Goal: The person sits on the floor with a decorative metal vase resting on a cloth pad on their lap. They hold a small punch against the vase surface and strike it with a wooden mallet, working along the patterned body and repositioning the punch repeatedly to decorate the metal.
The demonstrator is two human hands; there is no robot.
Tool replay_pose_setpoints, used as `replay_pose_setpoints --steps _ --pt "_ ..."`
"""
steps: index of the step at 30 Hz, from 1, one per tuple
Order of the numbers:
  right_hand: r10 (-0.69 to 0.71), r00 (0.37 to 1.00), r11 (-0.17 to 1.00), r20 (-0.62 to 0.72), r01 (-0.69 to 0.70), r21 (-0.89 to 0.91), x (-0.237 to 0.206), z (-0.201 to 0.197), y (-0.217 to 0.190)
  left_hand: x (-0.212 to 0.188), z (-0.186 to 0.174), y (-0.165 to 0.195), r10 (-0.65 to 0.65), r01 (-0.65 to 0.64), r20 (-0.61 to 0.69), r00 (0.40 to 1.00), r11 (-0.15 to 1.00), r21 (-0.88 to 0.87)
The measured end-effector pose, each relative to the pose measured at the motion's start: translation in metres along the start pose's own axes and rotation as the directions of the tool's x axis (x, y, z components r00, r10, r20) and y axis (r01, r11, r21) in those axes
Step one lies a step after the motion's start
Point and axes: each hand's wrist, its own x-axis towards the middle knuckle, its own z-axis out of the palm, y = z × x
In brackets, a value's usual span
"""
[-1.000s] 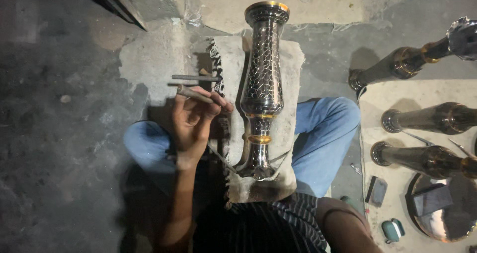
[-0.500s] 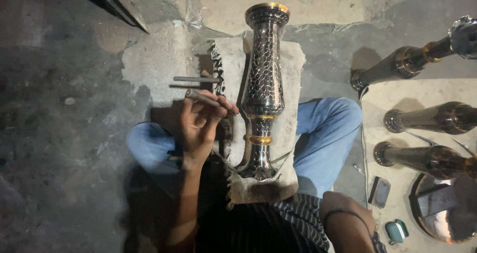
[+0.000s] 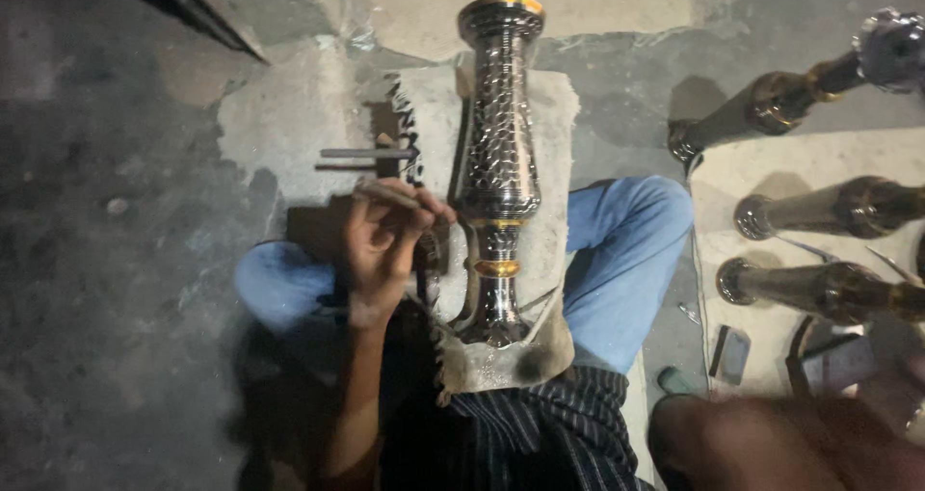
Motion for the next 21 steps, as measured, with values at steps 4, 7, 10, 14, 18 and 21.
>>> replay_pose_setpoints --steps 4,7,10,14,18,21 --pt "0.268 0.958 0.941 0.106 -0.236 -0.242 -0.040 0.010 0.032 0.001 -0.003 -0.005 0.008 -0.009 -0.016 1.000 1.000 -0.008" --pt "0.650 0.760 0.719 0.020 -0.606 -0.342 -0.098 -0.011 0.058 0.004 -0.004 -0.008 -0.006 0.006 -0.039 0.999 1.000 -0.004" --pt "0.766 0.618 0.471 -0.178 -0.728 -0.499 -0.137 -0.062 0.074 0.007 -0.001 -0.010 0.003 -0.002 -0.041 0.999 1.000 0.010" --pt "0.783 0.591 0.354 -0.194 -0.680 -0.642 -0.151 -0.094 0.073 0.011 0.005 -0.009 0.021 -0.016 -0.053 0.998 0.996 0.085" --pt "0.837 0.540 0.495 0.088 -0.679 -0.542 -0.144 -0.056 0.054 0.016 0.013 -0.005 0.014 -0.004 -0.105 0.994 0.995 0.096" --pt "0.788 0.470 0.614 0.398 -0.640 -0.461 -0.128 0.000 0.029 0.022 0.019 -0.002 0.043 -0.034 -0.101 0.994 0.996 0.085"
